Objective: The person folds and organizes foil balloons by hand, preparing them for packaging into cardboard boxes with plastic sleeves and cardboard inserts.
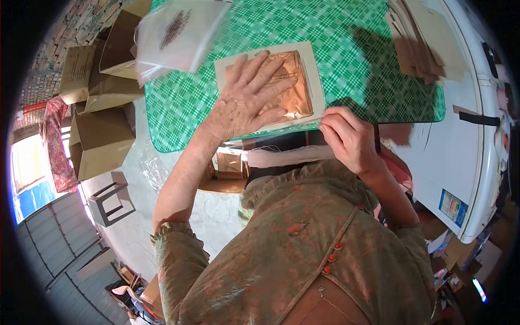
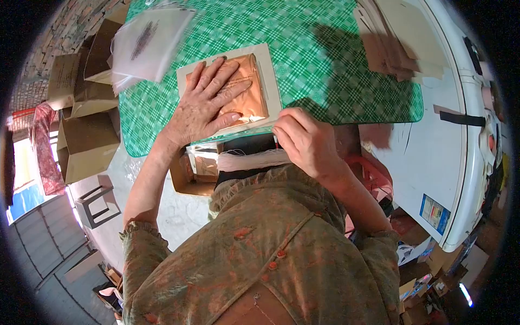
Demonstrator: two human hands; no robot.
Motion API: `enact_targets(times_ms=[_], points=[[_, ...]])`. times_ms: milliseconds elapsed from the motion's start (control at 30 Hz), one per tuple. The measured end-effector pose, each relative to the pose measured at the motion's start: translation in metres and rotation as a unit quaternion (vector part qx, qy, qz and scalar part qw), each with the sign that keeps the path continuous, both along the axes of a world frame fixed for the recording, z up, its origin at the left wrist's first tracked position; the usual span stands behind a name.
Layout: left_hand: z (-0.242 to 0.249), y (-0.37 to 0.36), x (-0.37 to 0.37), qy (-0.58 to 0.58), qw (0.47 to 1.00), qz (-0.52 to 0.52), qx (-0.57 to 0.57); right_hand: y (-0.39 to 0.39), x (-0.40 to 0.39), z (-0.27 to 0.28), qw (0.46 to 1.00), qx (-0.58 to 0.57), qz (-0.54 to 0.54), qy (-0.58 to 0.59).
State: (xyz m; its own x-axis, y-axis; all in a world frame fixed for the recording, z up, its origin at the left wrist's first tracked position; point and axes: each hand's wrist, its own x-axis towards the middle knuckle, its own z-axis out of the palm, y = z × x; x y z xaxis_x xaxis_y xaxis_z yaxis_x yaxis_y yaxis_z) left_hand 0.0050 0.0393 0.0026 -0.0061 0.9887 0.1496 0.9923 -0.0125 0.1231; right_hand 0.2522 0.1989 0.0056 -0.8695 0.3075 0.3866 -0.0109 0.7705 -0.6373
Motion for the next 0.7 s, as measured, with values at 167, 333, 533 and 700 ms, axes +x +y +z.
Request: enact_targets(times_ms=[167, 333, 533, 700], points=[[0.007, 0.0, -0.006, -0.122, 0.989, -0.011, 0.081, -0.006, -0.004, 0.0, 0.999, 0.008, -0.039, -0.003], [0.02, -0.033, -0.017, -0.288, 0.954, 0.028, 0.073, -0.009, -0.007, -0.005, 0.997, -0.002, -0.069, 0.016], [0.024, -0.085, 0.003, -0.245, 0.962, 0.094, 0.07, -0.01, -0.011, -0.004, 0.997, 0.001, -0.071, 0.019], [0.012, -0.091, 0.01, -0.244, 0.958, 0.127, 0.087, -0.01, -0.012, -0.009, 0.997, 0.007, -0.08, 0.009]])
